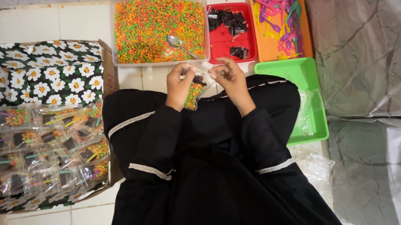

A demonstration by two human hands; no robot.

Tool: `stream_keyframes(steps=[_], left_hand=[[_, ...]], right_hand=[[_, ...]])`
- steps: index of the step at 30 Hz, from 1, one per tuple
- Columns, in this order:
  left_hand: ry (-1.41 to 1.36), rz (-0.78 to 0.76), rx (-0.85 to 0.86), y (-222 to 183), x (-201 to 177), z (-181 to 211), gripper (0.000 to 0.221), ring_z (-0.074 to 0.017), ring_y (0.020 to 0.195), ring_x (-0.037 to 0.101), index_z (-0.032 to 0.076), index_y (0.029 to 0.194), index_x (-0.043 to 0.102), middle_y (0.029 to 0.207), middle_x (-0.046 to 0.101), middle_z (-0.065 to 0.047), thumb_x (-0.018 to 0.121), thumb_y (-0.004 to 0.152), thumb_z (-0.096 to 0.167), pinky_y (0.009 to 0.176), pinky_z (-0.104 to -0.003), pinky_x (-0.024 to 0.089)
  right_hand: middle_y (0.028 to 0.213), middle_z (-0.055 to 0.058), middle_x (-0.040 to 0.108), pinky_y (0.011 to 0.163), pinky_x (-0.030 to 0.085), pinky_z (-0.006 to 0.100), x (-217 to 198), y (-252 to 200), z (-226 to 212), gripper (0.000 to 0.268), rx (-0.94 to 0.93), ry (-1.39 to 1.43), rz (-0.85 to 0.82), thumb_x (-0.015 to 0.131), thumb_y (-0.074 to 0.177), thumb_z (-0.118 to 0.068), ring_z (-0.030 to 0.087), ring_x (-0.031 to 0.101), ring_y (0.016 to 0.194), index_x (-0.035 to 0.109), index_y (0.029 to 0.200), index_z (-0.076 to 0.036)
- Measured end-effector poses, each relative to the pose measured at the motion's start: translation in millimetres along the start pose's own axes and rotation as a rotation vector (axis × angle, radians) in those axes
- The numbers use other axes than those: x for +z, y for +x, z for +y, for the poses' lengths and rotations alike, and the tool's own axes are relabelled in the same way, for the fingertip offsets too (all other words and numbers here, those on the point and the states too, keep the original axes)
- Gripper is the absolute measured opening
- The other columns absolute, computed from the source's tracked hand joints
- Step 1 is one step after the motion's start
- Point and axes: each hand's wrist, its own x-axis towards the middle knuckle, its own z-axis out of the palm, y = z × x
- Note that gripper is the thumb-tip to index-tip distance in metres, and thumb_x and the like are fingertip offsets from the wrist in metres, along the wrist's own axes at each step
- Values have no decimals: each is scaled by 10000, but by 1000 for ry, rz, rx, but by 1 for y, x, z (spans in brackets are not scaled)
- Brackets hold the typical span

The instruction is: The person fills small plastic bags with colorful round candies using a spoon, weighs each bag on a scale, and places the filled bags into a floral-patterned basket.

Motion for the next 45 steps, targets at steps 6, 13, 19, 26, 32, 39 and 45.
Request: stream_keyframes(steps=[6, 13, 19, 26, 32, 39, 45], left_hand=[[24, -112, 78, 6, -6, 21, 134, -95, 793, 654, 162, 947, 774, 795, 727, 11, 851, 845, 203, 741, -273, 543], [68, -98, 103, 9, -12, 16, 112, -130, 750, 683, 146, 929, 799, 789, 750, -27, 863, 848, 192, 751, -298, 573], [-69, 257, 181, 11, -71, -3, 154, -153, 837, 721, 141, 991, 791, 879, 768, -45, 853, 852, 169, 818, -323, 590], [-265, 838, 148, -52, -229, 29, 170, -171, 870, 685, 135, 1015, 711, 1026, 722, -51, 723, 876, 38, 692, -289, 622], [-169, 1264, 137, -101, -375, -41, 127, -125, 751, 636, 167, 920, 708, 979, 738, -11, 671, 898, 47, 709, -277, 499], [22, 1434, -47, -120, -460, -110, 284, -144, 667, 687, 230, 1050, 584, 911, 740, -38, 735, 855, 91, 565, -303, 550], [571, 1210, 181, -70, -490, -137, 274, -270, 955, 714, 156, 889, 758, 965, 764, -44, 538, 936, 0, 892, -406, 536]], right_hand=[[908, 35, 752, 732, 507, 174, 0, 4, 21, 373, 54, -4, 66, 778, 886, 25, 42, 630, 784, 637, 1216, -77], [897, 71, 762, 725, 525, 195, 0, 5, 24, 343, 7, -37, 41, 783, 892, 20, 67, 637, 777, 648, 1197, -60], [1365, 179, 612, 904, 536, 339, -11, 4, 36, 347, 11, -69, -75, 564, 1076, -111, 212, 609, 1082, 527, 1414, -41], [921, 72, 739, 712, 581, 283, -62, -9, 119, 94, 490, 170, 362, 697, 952, -165, 167, 718, 789, 684, 1040, -132], [933, 86, 744, 744, 590, 268, -57, -8, 119, 210, 532, 78, 342, 665, 875, -158, 168, 734, 810, 659, 1076, -96], [908, 112, 742, 737, 597, 276, -58, -8, 131, 146, 546, -10, 357, 664, 861, -136, 184, 738, 807, 675, 1004, -112], [934, 111, 722, 731, 609, 256, -42, -22, 119, 119, 394, -207, 250, 697, 998, -195, 150, 710, 791, 595, 956, -151]])
